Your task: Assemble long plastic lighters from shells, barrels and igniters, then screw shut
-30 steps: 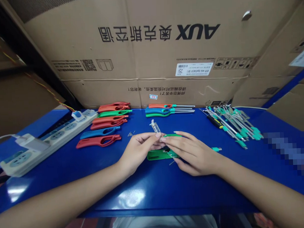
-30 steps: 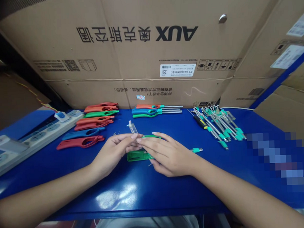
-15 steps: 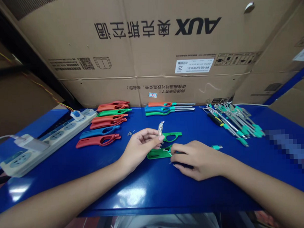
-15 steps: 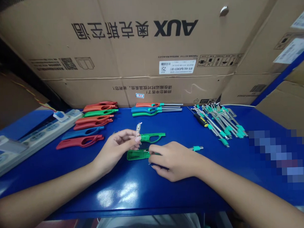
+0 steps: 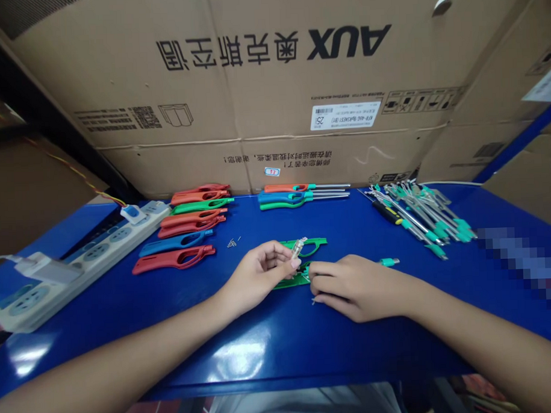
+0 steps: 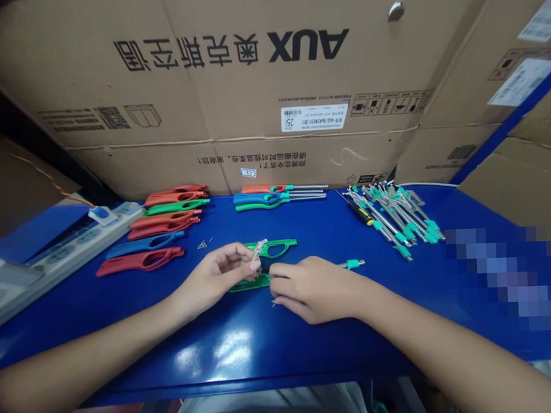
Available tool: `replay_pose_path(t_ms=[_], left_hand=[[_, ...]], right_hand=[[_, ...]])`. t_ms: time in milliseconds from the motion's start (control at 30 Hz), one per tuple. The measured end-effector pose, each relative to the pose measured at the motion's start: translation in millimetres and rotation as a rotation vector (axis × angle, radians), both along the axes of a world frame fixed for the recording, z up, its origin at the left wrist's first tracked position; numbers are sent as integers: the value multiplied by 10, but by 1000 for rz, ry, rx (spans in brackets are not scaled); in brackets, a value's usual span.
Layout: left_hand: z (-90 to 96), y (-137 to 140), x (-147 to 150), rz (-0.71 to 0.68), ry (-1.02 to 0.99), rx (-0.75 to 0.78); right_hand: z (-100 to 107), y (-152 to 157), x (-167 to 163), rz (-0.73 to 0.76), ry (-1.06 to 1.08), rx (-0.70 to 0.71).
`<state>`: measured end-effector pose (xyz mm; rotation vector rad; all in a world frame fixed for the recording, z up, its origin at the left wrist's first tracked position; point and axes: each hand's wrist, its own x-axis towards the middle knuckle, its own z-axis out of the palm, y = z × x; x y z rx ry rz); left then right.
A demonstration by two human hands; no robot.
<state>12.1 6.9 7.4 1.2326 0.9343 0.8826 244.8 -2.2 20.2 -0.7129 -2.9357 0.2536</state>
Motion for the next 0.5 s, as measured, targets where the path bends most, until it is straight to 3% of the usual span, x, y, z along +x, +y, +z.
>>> replay_pose_path(t_ms=[267, 500], left_hand=[[-27, 6, -12, -34, 15, -6], [-20, 22, -39, -64, 177, 98]], right_hand=[[53, 18, 26, -63, 44, -219], [50, 70, -10, -116, 357, -519]])
